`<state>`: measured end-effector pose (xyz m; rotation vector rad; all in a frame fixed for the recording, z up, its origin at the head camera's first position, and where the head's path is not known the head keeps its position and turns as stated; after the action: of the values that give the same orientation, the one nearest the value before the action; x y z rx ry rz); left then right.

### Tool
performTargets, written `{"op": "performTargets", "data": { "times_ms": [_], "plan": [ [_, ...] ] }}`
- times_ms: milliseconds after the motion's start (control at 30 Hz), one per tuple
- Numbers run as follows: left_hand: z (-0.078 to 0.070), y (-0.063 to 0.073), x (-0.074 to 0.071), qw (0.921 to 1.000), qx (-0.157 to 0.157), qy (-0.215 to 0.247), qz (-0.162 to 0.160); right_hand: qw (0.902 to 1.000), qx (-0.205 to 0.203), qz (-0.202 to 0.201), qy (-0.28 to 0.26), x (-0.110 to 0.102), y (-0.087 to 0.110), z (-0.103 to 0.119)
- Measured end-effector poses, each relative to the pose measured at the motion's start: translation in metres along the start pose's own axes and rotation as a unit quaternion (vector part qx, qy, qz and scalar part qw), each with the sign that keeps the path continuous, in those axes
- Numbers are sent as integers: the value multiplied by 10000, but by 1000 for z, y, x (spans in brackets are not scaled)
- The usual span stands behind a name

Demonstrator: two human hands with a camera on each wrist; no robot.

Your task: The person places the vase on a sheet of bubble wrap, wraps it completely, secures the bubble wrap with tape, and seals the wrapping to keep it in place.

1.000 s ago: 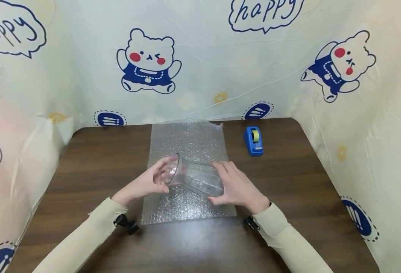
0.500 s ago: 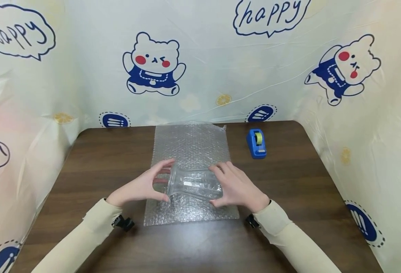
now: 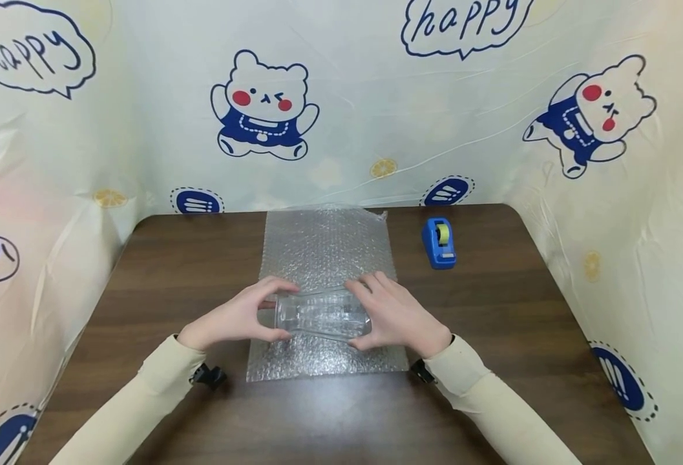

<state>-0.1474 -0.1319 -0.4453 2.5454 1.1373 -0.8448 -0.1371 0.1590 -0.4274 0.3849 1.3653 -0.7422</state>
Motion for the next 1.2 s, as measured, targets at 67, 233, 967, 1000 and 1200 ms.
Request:
{"op": "performTargets", "data": {
  "times_ms": [67,233,967,1000,1200],
  "plan": [
    [1,-1,1,10000,-14,-7,35,10000,17,38,-11,1,-1,0],
    [2,0,2,9995,-8,-286,126,9997,53,234,42,6,-3,-2],
    [14,-10,-1,9938,-219,-1086,72,9996,119,252,60,4,-14,-10],
    [15,-10,-1,9935,-252,-1108,105,9996,128,258,41,5,-15,-11],
    [17,-9,1,9918,-346,-1205,241,9991,192,364,-108,8,-15,-11]
  ]
}}
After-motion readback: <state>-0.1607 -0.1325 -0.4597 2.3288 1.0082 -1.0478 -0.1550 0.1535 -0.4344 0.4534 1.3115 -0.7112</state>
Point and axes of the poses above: each hand's wrist, its own y-axis away from the middle knuckle, its own x-axis out of the palm, z = x × y, the point moved 3 cm from there along -y, towards the middle knuckle, and after that the axes turned 2 degrees about -y, right-handed, at the moved point
